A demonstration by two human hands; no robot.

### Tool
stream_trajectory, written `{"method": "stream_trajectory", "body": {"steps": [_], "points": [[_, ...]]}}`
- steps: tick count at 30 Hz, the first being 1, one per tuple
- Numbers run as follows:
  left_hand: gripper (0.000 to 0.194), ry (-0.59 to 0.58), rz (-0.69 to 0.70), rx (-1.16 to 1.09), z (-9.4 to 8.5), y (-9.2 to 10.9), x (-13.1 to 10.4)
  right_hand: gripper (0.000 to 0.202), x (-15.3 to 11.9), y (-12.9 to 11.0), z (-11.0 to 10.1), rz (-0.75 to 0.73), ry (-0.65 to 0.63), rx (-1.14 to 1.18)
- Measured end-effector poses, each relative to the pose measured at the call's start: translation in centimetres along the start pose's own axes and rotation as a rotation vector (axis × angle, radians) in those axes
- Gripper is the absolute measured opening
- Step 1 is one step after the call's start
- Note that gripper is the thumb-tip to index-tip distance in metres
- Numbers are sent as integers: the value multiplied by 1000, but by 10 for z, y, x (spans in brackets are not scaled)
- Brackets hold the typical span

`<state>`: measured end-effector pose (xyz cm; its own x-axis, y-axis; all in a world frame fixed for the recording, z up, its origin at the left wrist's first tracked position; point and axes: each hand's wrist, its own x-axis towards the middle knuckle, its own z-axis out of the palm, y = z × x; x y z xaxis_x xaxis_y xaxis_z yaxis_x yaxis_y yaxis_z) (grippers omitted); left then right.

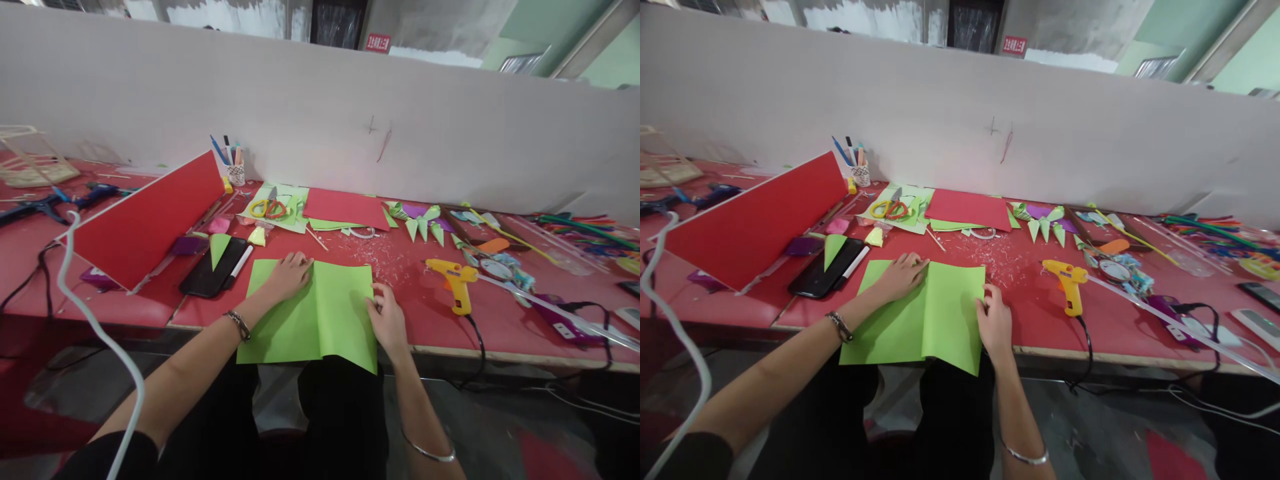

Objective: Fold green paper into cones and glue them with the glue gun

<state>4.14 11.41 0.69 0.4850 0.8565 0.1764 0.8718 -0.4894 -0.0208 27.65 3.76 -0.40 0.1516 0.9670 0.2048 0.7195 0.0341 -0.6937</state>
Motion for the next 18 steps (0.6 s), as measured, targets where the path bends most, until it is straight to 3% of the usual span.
{"method": "stream_trajectory", "body": {"steps": [12,16,18], "points": [[36,-28,-34,-5,-4,7,-3,28,-1,8,-6,39,17,-5],[42,-79,26,-92,-6,8,-22,52,-3,6,-11,154,-38,248],[45,-143,-27,-113,-6,11,-29,65,-8,3,-13,222,-94,412]]}}
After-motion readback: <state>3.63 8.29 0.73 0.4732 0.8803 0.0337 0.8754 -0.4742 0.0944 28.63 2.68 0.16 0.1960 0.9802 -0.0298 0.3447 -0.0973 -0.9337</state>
